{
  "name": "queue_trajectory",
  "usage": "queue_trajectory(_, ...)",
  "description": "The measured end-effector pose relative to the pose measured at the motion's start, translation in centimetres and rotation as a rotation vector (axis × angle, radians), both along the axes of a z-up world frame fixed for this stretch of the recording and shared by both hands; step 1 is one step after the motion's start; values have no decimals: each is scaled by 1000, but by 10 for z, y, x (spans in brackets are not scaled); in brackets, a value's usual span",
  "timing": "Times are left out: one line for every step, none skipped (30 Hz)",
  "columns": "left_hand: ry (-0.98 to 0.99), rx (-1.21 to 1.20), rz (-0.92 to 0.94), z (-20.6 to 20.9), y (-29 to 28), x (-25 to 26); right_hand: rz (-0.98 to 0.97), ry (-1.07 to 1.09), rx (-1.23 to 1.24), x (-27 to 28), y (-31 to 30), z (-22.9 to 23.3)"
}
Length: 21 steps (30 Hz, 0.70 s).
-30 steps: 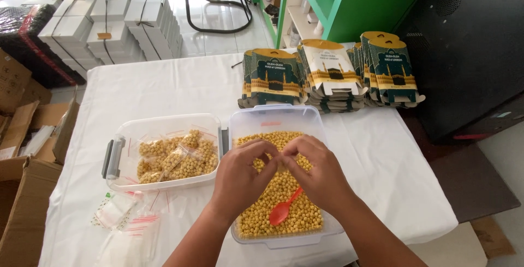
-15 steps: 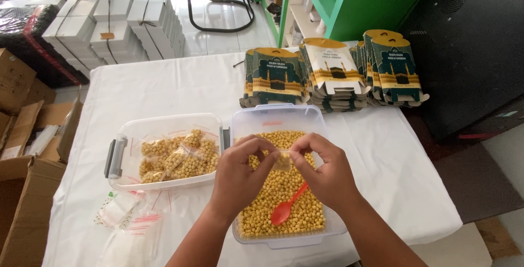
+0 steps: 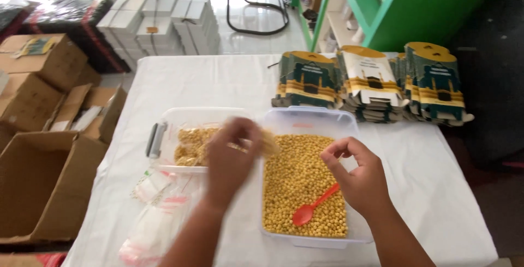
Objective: A person is seen packaging small yellow beads into plastic bags and transferring them between containers at a workshop table.
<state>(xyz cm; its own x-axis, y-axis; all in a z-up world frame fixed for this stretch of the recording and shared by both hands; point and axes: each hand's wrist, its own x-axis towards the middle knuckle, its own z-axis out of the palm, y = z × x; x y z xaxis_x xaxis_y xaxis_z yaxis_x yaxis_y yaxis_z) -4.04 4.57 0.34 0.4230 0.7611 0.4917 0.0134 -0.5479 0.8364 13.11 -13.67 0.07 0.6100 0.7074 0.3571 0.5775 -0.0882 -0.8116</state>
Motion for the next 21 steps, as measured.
queue_trajectory(2,0,13,11,9,-17,13,2,0,-3,1,4)
queue_trajectory(62,82,116,24,20,-33,36,17,-83,-6,2,9)
queue_trajectory(122,163,219,36,30,-49,61,31,-166,-9,4,14)
queue_trajectory(125,165,233,34,41,-61,75,32,-163,-7,3,13)
queue_trajectory(394,226,302,31,53,-74,90,5,-126,-6,3,12)
queue_trajectory(669,276,372,28,64,-89,112,-19,-92,-5,4,10)
queue_trajectory(676,269,389,22,65,-104,131,-15,-93,-5,2,10)
queue_trajectory(662,363,401,17,66,-119,131,-26,-103,-6,2,10)
queue_trajectory(649,458,411,11,66,-135,130,-36,-113,-6,3,10)
queue_trajectory(662,448,434,6,56,-151,157,-32,-114,-6,2,9)
queue_trajectory(593,497,400,2,46,-166,135,-36,-115,-7,1,8)
queue_trajectory(524,547,363,-2,36,-181,110,-39,-115,-7,1,7)
queue_trajectory(537,540,384,-17,24,-195,134,-35,-117,-8,1,7)
queue_trajectory(591,506,303,-32,12,-207,100,-27,-140,-9,0,7)
queue_trajectory(642,470,221,-47,-1,-218,66,-19,-163,-10,-1,7)
queue_trajectory(649,464,231,-56,-12,-226,78,-17,-165,-10,0,8)
queue_trajectory(761,474,257,-65,-24,-234,49,2,-209,-11,2,8)
queue_trajectory(872,478,281,-75,-37,-240,19,18,-256,-11,2,9)
queue_trajectory(877,467,289,-84,-45,-247,30,19,-262,-11,1,9)
queue_trajectory(902,483,323,-92,-51,-254,29,12,-272,-10,1,8)
queue_trajectory(927,499,356,-100,-57,-260,27,5,-282,-10,1,8)
